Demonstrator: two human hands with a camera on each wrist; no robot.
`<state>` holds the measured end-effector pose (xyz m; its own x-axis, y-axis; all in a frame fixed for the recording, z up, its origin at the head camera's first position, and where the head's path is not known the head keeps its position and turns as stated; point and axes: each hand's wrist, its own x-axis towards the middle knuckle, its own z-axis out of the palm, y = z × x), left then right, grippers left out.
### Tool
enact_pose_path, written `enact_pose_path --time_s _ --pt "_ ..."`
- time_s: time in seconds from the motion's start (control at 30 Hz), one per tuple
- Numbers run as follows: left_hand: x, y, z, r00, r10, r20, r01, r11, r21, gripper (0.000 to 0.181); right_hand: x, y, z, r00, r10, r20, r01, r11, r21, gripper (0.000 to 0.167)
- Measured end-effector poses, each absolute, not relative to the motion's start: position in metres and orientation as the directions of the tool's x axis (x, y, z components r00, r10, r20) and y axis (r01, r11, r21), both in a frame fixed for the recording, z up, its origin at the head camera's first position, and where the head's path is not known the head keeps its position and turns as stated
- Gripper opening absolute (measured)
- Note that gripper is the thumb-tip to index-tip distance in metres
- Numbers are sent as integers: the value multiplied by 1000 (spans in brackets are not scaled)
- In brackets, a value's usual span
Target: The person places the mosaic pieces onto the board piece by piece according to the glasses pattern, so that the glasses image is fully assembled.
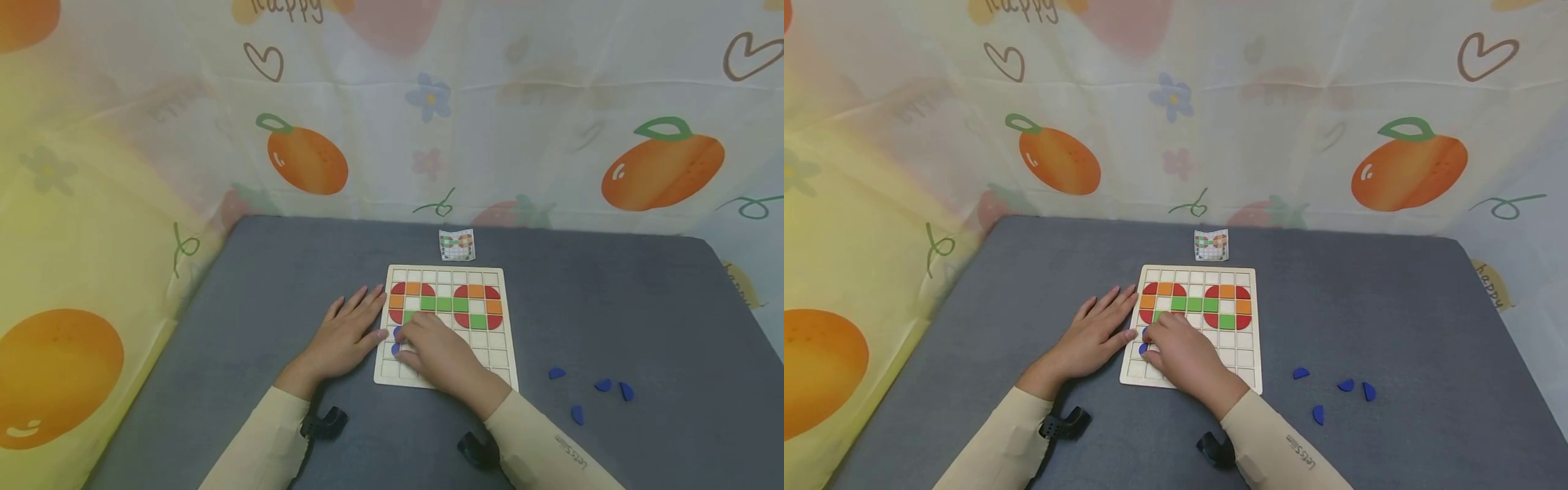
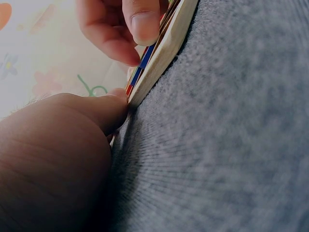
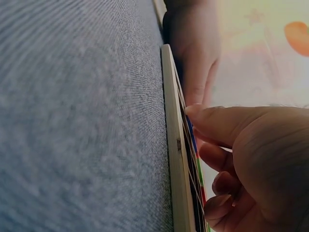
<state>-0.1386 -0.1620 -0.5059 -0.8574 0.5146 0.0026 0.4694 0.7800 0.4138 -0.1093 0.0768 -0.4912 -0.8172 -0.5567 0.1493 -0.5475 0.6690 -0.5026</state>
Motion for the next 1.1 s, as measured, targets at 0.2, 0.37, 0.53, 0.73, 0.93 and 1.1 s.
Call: enact_pose_path --time_s 0.2,0.37,0.53,0.73,0.93,1.1 --pt "-139 -163 -507 -856 517 8 471 773 425 73 -109 75 -490 -809 -576 120 -550 669 -500 19" --pt "-141 -164 -515 -856 517 21 471 763 443 73 -109 76 -490 -802 -587 113 -559 669 -489 13" --pt "-142 -165 -517 -855 516 42 478 756 446 74 -109 76 -489 -804 -587 100 -548 664 -509 18" --pt "-139 -164 -511 -854 520 28 478 760 440 73 -109 79 -489 -809 -581 84 -525 651 -548 34" --pt "-138 -162 -505 -856 518 -3 470 779 414 74 -106 89 -484 -846 -530 65 -429 602 -674 44" --pt "-138 -162 -505 -857 515 -2 470 784 407 74 -105 100 -477 -883 -467 45 -309 506 -805 57"
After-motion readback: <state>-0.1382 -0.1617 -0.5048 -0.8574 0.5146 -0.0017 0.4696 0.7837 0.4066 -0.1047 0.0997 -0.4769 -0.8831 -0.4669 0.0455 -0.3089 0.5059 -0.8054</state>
